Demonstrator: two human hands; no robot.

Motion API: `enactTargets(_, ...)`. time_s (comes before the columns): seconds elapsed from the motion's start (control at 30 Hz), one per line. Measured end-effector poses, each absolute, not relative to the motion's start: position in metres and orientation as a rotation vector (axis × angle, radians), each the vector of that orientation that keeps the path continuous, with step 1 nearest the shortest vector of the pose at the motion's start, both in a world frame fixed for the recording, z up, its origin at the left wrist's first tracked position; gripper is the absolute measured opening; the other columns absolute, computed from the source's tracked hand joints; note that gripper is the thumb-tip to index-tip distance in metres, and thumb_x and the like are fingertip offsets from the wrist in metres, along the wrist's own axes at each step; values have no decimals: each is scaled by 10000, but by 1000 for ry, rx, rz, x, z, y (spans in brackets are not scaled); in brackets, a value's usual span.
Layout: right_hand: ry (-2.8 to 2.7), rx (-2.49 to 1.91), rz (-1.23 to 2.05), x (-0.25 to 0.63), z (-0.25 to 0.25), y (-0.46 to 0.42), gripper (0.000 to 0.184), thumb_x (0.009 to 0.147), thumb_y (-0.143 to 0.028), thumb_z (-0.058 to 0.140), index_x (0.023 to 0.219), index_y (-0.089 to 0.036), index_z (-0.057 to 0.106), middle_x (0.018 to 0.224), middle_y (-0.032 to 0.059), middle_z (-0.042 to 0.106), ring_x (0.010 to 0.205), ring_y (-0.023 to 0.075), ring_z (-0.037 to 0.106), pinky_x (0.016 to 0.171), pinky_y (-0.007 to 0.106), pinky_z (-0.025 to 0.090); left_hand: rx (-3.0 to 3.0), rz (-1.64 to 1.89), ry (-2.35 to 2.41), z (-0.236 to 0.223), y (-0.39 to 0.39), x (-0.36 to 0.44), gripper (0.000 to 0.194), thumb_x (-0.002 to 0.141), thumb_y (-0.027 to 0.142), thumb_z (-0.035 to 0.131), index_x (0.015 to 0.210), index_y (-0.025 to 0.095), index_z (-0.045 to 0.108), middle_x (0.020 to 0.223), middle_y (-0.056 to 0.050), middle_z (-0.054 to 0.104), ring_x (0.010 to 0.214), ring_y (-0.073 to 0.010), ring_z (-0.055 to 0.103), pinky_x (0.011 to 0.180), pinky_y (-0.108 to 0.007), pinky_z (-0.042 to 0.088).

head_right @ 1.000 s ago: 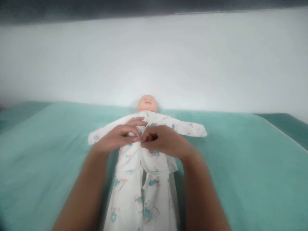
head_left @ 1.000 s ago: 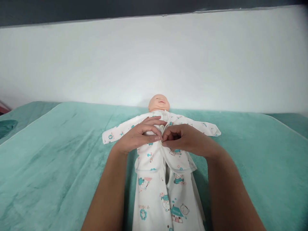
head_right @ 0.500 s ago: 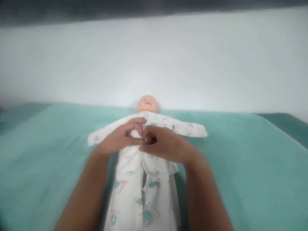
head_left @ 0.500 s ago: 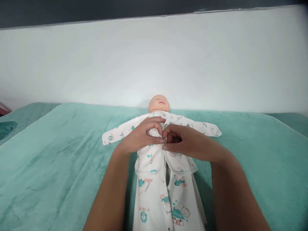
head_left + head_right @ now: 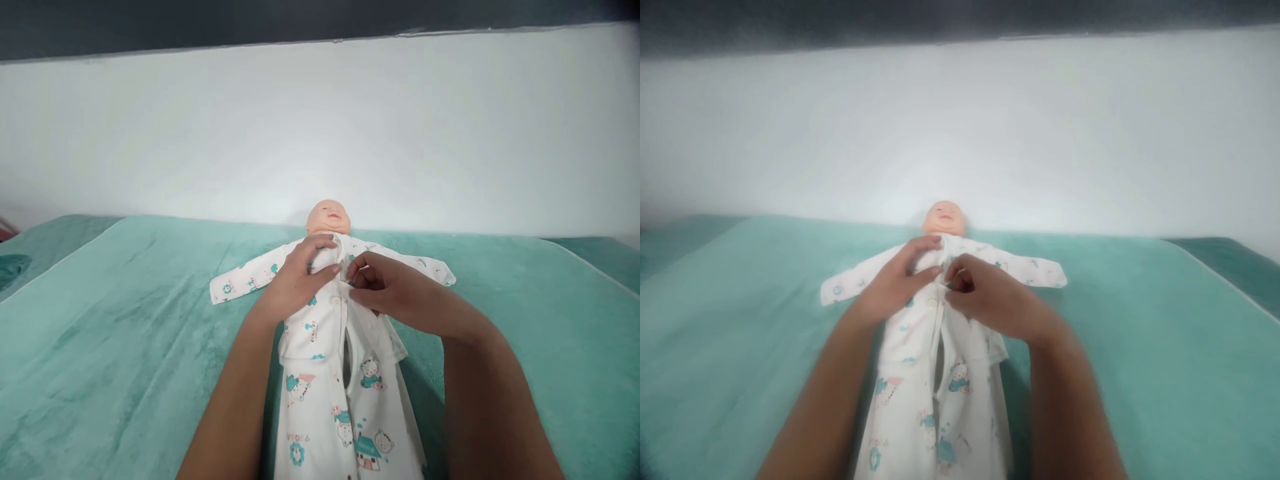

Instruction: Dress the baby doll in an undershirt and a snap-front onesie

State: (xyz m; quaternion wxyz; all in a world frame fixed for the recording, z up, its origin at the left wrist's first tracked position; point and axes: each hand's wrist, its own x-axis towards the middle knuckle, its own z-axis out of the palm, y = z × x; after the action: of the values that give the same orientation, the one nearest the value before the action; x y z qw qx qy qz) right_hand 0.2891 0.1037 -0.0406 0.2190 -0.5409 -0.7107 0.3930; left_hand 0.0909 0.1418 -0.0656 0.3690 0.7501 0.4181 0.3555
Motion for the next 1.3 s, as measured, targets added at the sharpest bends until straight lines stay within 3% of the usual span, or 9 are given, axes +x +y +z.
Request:
enactTargets(0.17, -1911, -1743, 946, 294, -39, 106, 155, 850, -386, 525, 906, -245, 554, 771, -7, 603, 654, 144, 528, 540, 273, 378, 1864, 925, 1377, -57, 134, 102, 333, 896, 429, 527, 1199, 295, 498, 1324, -12, 551, 1141, -208, 558, 951, -363, 458)
enactTargets(0.3, -1975, -1815, 829, 285, -33, 99, 329, 834, -557, 530, 788, -231, 519, 777, -1, 607, 653, 149, 501, 536, 282, 345, 2152, 699, 1554, -45, 127, 107, 371, 805, 285, 610, 1157, 263, 497, 1235, -25, 585, 1114, -241, 550, 914, -390, 453)
enactTargets(0.5, -2017, -1713, 761, 268, -31, 97, 362, 876, -462, 472, 650, -206, 351, 619, -40, 451, 577, 114, 358, 505, 274, 252, 2289, 554, 1688, -42, 125, 113, 151, 816, 275, 567, 947, 223, 515, 1161, -27, 605, 1060, -239, 567, 803, -362, 457)
enactTargets(0.63, -1963, -1698, 776, 276, -33, 104, 357, 883, -459, 446, 648, -205, 358, 631, -38, 453, 585, 112, 377, 505, 263, 275, 2252, 650, 1705, -43, 127, 114, 85, 843, 272, 519, 790, 207, 528, 1190, -20, 610, 1034, -207, 592, 789, -320, 454)
enactTargets(0.73, -1835, -1875, 694, 305, -34, 106, 377, 871, -522, 438, 656, -212, 420, 657, -20, 522, 579, 127, 439, 495, 269, 306, 2127, 678, 1818, -39, 131, 98, 107, 849, 271, 479, 884, 222, 568, 1108, -19, 649, 952, -202, 619, 787, -327, 465)
enactTargets(0.87, -1641, -2318, 484, 357, -40, 97, 385, 854, -532, 433, 641, -216, 489, 659, 32, 592, 554, 171, 505, 497, 311, 345, 1913, 465, 2312, -35, 139, 55, 188, 821, 246, 465, 969, 244, 579, 1010, -56, 672, 889, -286, 634, 733, -411, 475)
enactTargets(1.07, -1636, -2217, 316, 352, -45, 95, 373, 854, -560, 460, 965, -234, 604, 1026, 83, 687, 828, 277, 642, 661, 405, 475, 1877, 710, 2416, -49, 146, 44, 450, 767, 53, 391, 1152, 227, 545, 1249, -98, 611, 990, -301, 639, 757, -435, 499)
enactTargets(1.2, -1804, -1740, 301, 306, -61, 119, 316, 908, -423, 448, 1140, -259, 588, 1241, 56, 638, 1091, 266, 607, 879, 417, 483, 2137, 911, 1922, -73, 157, 66, 302, 877, 195, 434, 1131, 249, 588, 1216, -29, 645, 1081, -229, 615, 864, -362, 496)
enactTargets(1.3, -1955, -1459, 329, 292, -86, 139, 364, 932, -274, 375, 1243, -252, 562, 1332, 46, 601, 1215, 232, 545, 1008, 396, 435, 2228, 867, 1877, -91, 166, 71, 323, 920, 255, 412, 1178, 248, 607, 1231, -30, 643, 1110, -227, 597, 927, -366, 466)
